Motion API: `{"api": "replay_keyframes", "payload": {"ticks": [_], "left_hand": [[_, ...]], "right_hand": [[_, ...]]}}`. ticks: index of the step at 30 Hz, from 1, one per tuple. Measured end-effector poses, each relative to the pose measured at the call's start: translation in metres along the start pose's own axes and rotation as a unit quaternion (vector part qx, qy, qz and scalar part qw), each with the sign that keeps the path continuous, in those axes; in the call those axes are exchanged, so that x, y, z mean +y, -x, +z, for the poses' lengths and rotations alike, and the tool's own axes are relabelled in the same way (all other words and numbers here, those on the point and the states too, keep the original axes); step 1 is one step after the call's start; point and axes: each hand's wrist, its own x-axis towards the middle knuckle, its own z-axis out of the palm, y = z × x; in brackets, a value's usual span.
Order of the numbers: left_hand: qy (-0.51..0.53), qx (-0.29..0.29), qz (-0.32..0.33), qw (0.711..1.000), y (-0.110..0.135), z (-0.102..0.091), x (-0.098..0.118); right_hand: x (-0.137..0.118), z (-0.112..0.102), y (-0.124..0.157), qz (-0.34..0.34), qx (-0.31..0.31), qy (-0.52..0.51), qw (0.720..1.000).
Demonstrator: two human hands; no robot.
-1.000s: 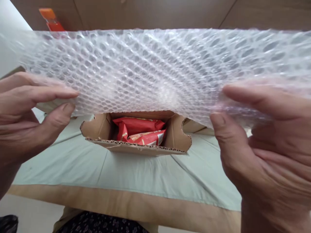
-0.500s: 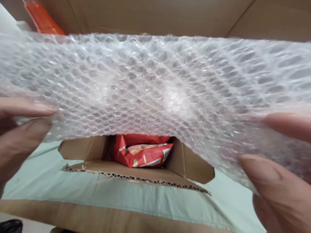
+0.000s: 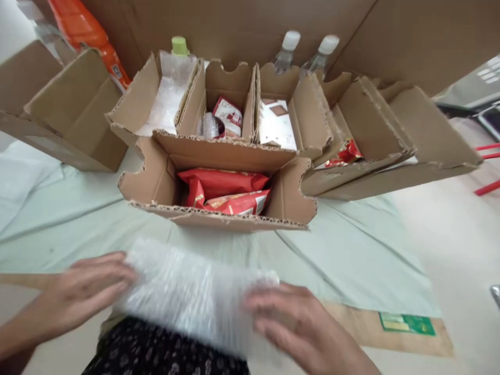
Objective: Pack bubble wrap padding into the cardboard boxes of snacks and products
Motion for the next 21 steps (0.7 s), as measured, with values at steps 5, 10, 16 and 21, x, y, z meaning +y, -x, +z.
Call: {"api": "replay_keyframes", "payload": {"ticks": [5,10,16,21], "left_hand": [[-0.001,0.017,-0.002,1.000,-0.052,0.043,0.040],[-0.093,0.158,0.050,0.982,-0.040,0.054,0.056],[-0.017,-0.023,0.202,0.979,-0.040,0.094,0.093],[-0.021,-0.083,0.227,0.970,-0.040,0.111,0.086]], "right_hand": [[0.039,0.049,-0.012,0.160,0.070,-0.032,0.984],[0.041,0.067,0.005,0.201,0.106,-0.061,0.972],[0.031,0.085,0.037,0.245,0.142,-0.159,0.946],[0.013,0.094,0.055,0.237,0.134,-0.202,0.941]]}}
